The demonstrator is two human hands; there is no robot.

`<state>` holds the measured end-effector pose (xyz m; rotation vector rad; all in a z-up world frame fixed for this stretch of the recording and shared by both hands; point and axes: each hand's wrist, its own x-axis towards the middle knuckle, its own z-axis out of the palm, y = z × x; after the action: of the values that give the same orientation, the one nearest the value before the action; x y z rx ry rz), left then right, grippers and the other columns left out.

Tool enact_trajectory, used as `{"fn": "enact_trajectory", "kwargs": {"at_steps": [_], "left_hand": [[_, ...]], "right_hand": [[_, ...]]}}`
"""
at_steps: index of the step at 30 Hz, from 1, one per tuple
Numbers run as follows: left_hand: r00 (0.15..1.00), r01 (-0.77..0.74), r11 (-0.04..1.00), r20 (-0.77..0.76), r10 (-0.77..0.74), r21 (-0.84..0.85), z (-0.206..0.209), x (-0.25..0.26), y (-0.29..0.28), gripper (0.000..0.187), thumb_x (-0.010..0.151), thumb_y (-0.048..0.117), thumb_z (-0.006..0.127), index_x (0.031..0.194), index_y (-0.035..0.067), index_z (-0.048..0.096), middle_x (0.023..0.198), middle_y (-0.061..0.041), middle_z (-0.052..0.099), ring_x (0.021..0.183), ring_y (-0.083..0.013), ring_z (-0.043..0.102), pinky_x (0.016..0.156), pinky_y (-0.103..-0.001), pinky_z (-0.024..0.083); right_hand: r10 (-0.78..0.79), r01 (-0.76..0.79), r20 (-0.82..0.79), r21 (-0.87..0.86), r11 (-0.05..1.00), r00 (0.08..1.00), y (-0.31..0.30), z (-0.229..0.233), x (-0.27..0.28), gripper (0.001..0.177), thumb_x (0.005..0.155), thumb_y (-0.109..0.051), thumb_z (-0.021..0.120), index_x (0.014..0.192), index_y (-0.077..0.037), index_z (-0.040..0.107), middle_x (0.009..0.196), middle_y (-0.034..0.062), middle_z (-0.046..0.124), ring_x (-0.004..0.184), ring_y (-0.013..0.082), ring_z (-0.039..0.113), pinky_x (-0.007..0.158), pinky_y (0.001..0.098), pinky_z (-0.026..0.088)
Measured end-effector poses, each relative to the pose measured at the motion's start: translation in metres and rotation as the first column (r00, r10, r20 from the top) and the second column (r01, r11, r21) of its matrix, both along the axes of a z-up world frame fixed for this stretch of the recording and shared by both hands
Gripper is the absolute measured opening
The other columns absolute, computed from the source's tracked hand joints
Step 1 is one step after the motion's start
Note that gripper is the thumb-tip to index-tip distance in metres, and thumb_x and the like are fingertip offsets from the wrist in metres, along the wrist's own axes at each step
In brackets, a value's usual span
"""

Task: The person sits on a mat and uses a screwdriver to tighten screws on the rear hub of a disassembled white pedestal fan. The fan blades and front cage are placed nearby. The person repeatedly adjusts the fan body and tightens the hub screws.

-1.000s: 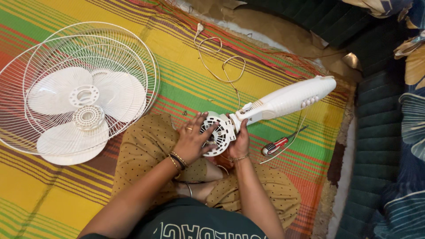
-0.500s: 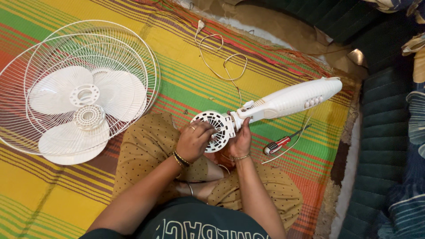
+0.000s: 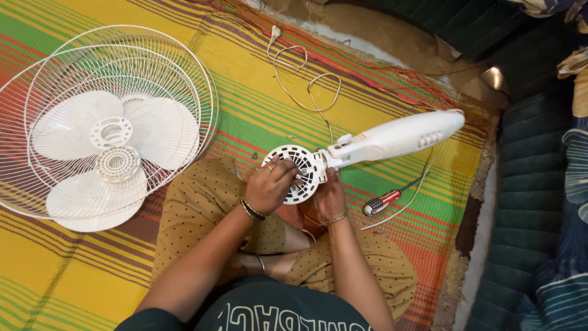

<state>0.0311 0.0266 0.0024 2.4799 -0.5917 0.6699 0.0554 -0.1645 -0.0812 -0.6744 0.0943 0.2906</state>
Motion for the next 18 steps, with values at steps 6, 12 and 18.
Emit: {"fn": "enact_trajectory", "kwargs": {"at_steps": [6,12,18], "left_hand": [[0.998,-0.03,0.999,-0.055,0.028,-0.037,-0.005,0.009,0.002,0.019,0.09,0.022,0.072,0.104,0.01,0.072,0.114,-0.002,0.07,0.093,-0.0224,0.07,0.101,-0.042,0.055],[0.999,-0.045,0.997,-0.028,0.044,-0.067,-0.01,0.01,0.002,0.021,0.087,0.017,0.072,0.107,0.01,0.073,0.114,-0.002,0.069,0.092,-0.0226,0.07,0.102,-0.042,0.055],[0.998,-0.05,0.994,-0.052,0.045,-0.096,-0.01,0.001,0.006,0.02,0.087,0.013,0.074,0.106,0.008,0.072,0.112,-0.002,0.071,0.085,-0.0239,0.071,0.084,-0.038,0.057]], "right_hand": [[0.055,-0.052,0.034,-0.075,0.996,0.998,0.015,0.012,-0.01,0.071,0.094,-0.013,0.068,0.154,-0.011,0.03,0.139,0.0082,0.055,0.128,0.0239,0.055,0.11,0.0434,0.047],[0.039,-0.036,0.014,-0.193,0.981,0.999,0.028,0.013,-0.013,0.096,0.078,0.013,0.072,0.155,-0.012,0.019,0.135,0.0097,0.054,0.125,0.0227,0.056,0.104,0.0378,0.051],[0.058,-0.044,0.061,-0.208,0.977,0.996,0.029,0.011,-0.014,0.098,0.079,0.016,0.069,0.157,-0.012,0.018,0.136,0.0096,0.053,0.123,0.0225,0.058,0.1,0.0362,0.053]]}}
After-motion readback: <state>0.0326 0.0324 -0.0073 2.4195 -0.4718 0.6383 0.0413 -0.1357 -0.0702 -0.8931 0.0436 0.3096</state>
